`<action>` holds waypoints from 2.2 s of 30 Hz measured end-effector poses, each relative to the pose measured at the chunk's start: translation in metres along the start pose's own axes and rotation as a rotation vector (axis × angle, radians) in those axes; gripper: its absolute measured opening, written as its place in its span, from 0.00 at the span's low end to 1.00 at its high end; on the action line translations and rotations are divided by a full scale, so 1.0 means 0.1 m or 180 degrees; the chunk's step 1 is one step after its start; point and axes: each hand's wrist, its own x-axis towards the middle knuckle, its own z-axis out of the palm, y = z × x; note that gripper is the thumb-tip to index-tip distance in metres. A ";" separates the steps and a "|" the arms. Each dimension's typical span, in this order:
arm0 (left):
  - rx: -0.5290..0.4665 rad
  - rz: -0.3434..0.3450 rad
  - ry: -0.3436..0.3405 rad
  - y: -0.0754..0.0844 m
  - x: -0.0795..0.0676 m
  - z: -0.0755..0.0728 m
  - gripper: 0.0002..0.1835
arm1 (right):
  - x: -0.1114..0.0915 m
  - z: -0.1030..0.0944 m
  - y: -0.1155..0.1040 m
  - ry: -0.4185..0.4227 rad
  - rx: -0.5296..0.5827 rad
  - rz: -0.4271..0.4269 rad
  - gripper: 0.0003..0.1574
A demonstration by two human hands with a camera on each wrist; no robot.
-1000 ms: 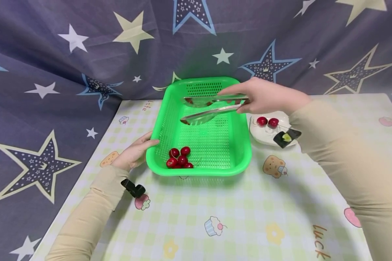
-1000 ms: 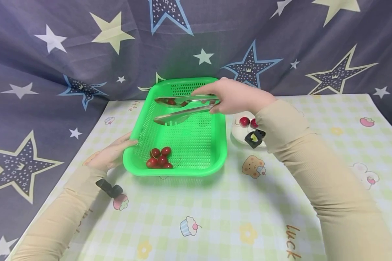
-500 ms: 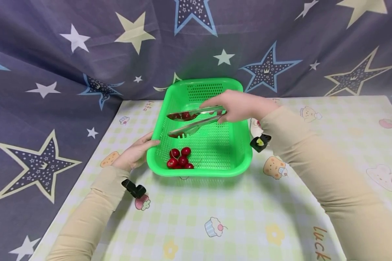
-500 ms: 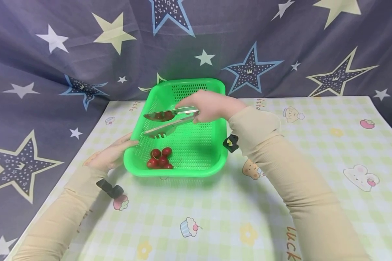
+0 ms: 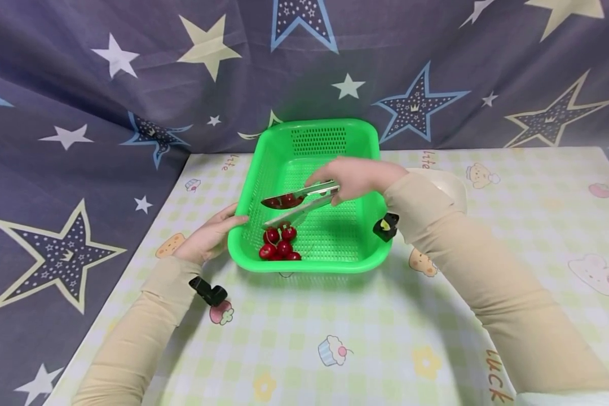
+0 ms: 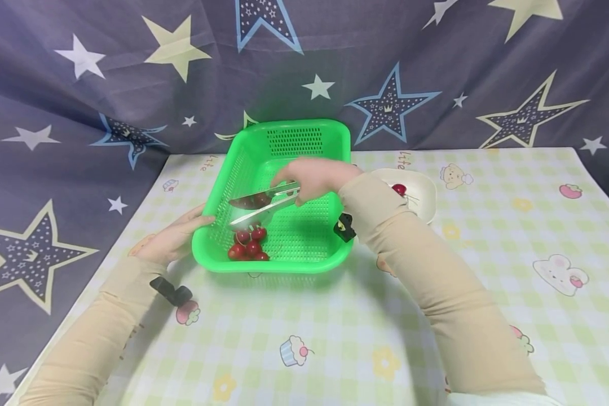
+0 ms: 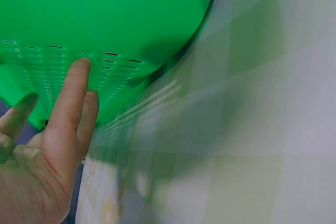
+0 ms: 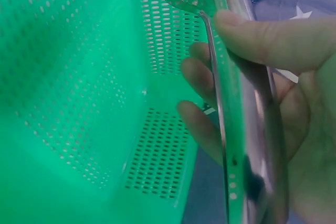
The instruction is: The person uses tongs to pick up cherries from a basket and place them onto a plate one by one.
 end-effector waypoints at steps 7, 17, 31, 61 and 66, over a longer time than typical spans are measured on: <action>0.0026 -0.0003 0.0022 0.02 0.02 0.00 0.33 | 0.02 0.03 0.08 -0.0191 0.0027 0.0091 0.38; 0.0083 -0.0014 0.0035 0.03 0.01 0.02 0.33 | 0.02 0.04 0.07 -0.0338 0.0034 0.0194 0.38; 0.0095 -0.0002 0.0038 0.00 0.00 0.01 0.34 | 0.10 0.13 0.10 -0.0368 -0.0155 0.0164 0.36; 0.0027 0.0008 0.0042 -0.03 0.00 0.01 0.34 | 0.08 0.13 0.00 -0.0473 -0.0264 0.0344 0.33; 0.0013 0.0008 0.0018 -0.03 0.00 0.00 0.34 | 0.09 0.14 0.00 -0.0374 -0.0320 0.0246 0.33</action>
